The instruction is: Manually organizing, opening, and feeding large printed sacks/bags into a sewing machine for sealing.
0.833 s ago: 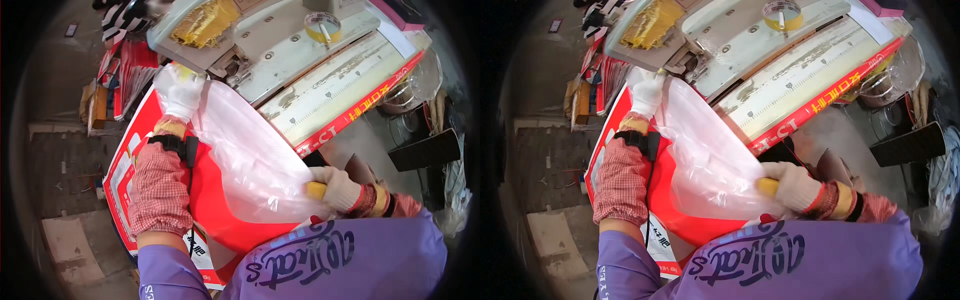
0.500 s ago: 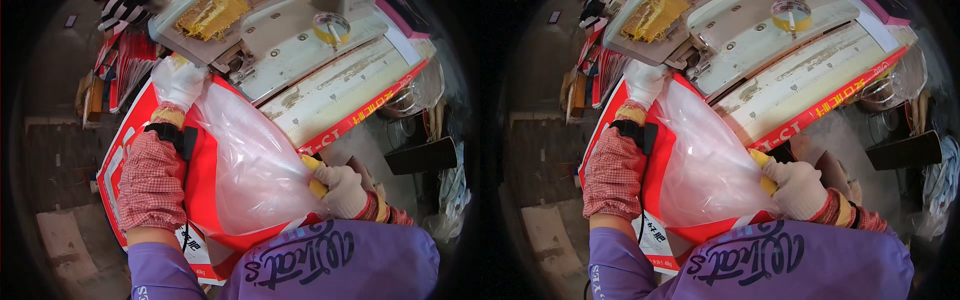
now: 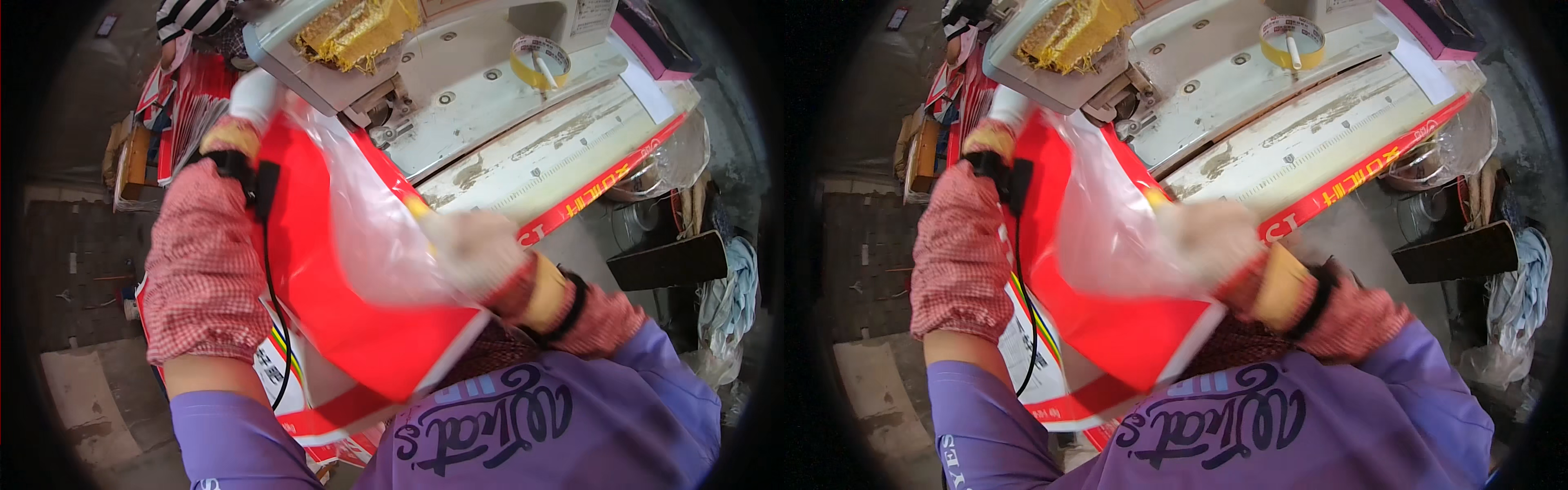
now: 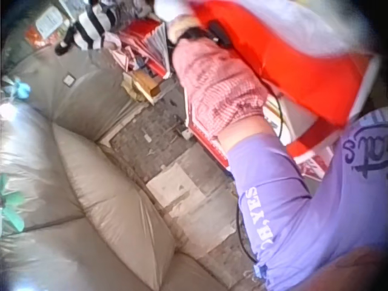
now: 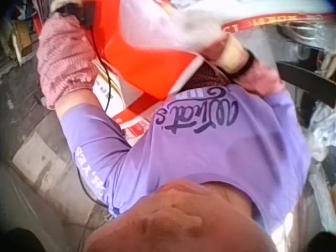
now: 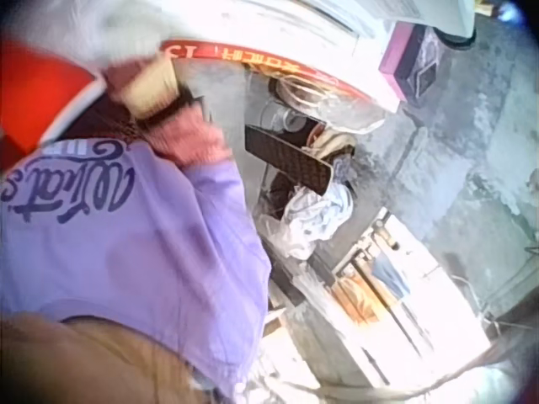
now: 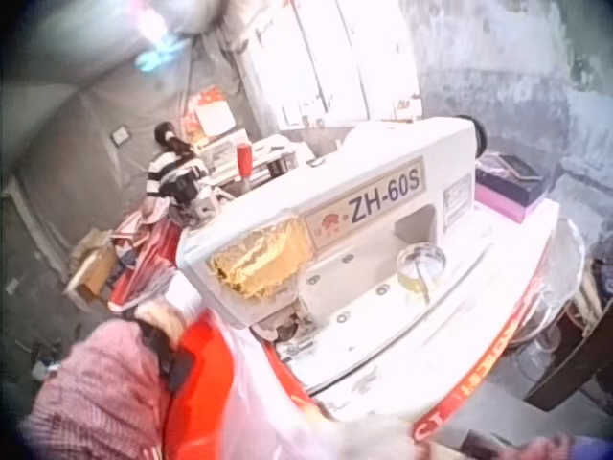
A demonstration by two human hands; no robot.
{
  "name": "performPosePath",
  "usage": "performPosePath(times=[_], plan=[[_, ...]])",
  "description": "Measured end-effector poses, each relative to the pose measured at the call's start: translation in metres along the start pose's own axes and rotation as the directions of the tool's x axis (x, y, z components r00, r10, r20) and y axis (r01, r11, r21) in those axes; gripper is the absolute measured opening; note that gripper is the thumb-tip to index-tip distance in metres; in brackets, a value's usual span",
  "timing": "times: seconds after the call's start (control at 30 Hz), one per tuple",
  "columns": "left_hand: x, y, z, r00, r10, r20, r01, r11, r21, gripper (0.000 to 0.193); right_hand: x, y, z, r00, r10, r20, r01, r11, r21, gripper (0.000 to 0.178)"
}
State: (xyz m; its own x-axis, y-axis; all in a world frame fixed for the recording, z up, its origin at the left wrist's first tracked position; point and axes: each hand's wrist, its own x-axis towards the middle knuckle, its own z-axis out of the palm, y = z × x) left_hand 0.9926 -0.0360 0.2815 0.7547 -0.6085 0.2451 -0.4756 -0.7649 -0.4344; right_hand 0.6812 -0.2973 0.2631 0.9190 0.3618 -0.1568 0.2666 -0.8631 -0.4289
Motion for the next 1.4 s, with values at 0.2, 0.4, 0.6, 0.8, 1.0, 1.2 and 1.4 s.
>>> performPosePath(times=[0.2, 0.4, 0.6, 0.8, 1.0, 1.2, 1.4], plan=[[0.027, -0.018, -0.110, 0.991, 0.124, -0.043, -0.115, 0.979, 0.170, 0.016, 0.147, 0.016, 0.057, 0.786, -0.286, -0.549, 0.243, 0.958, -0.151, 0.019], [-0.054, 0.134, -0.236, 0.868, 0.400, 0.295, -0.468, 0.858, 0.213, 0.005, 0.134, 0.026, -0.021, 0.958, -0.286, -0.013, 0.285, 0.958, -0.034, 0.022], [-0.052, 0.223, -0.256, 0.615, 0.779, 0.127, -0.637, 0.585, -0.501, 0.041, 0.229, 0.060, -0.031, 0.625, -0.529, 0.574, 0.066, 0.769, 0.636, 0.027], [-0.045, 0.190, -0.259, 0.378, 0.708, 0.597, 0.160, 0.585, -0.795, 0.022, 0.157, 0.026, -0.031, 0.737, -0.658, 0.155, 0.675, 0.702, -0.229, 0.024], [-0.050, 0.172, -0.285, 0.295, 0.468, 0.833, 0.330, 0.768, -0.549, 0.033, 0.161, 0.033, -0.015, 0.833, -0.552, 0.041, 0.540, 0.795, -0.276, 0.026], [-0.074, 0.163, -0.281, 0.136, 0.413, 0.901, 0.163, 0.887, -0.431, 0.057, 0.128, 0.029, -0.032, 0.791, -0.601, 0.111, 0.596, 0.718, -0.360, 0.023], [-0.094, 0.177, -0.289, 0.568, 0.370, 0.735, -0.284, 0.927, -0.246, 0.050, 0.133, 0.034, -0.013, 0.917, -0.379, -0.121, 0.384, 0.923, 0.018, 0.030]])
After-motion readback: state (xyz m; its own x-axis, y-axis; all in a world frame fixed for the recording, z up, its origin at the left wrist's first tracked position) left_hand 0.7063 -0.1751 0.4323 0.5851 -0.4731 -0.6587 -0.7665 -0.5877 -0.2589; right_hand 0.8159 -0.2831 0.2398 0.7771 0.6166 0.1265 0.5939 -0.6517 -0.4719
